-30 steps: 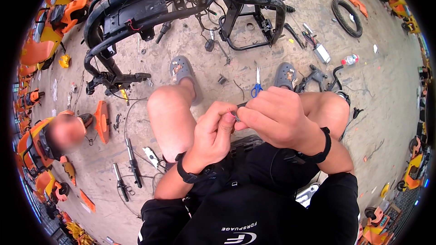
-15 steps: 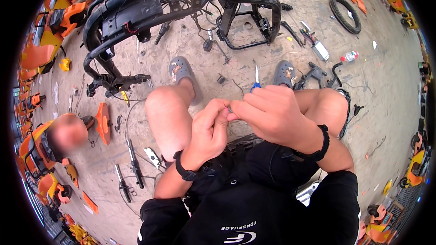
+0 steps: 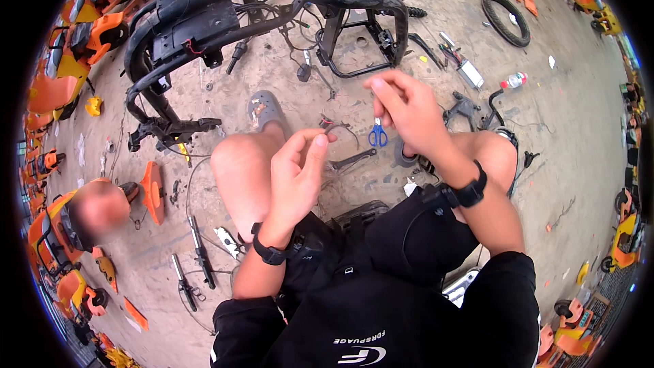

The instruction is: The person uses shears to cut and strip electrical wires while working on a scooter frame, then twists the exposed wire ends together by hand and applies tape.

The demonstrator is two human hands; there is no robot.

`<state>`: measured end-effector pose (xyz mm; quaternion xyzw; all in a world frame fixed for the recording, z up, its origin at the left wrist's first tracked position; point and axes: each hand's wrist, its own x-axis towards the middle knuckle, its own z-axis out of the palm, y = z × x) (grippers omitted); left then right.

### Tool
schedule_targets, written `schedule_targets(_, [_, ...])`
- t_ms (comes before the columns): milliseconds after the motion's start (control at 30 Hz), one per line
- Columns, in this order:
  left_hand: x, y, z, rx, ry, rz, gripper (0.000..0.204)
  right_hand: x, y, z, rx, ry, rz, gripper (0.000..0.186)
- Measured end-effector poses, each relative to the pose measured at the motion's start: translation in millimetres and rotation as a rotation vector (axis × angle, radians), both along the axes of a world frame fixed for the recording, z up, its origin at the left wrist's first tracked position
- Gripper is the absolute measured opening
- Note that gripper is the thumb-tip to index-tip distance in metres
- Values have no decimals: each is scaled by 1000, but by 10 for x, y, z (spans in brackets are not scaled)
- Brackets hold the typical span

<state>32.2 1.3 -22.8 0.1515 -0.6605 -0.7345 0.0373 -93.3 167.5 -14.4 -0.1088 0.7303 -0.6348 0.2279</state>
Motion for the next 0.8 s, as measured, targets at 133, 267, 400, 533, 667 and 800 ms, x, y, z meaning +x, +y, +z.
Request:
schedule_targets(133, [23,-105,13,-34,23,-13,24,-492,-100,-629,92,-230,-29,21])
schedule_targets(267, [31,-159,119,-2,-1,-25,26,-753,181,-1972,184,-231,-302,21])
schedule_targets(400, [174,-318,73,5,1,20,25,-308,437,-3607,639,-143,-273,30])
schedule_targets(533, [178,-275,-32,73,-38,177,30,114,457,-3783,956,-217,-487,24])
schedule_targets(667, [-37,-330,792,-882,-194,-43,24,110,264,-3668,1011,-224,-509,20])
schedule_targets(800, [-346,-630,497,540,-321,-215,38,117,241,-3559,1040,-258,-485,21])
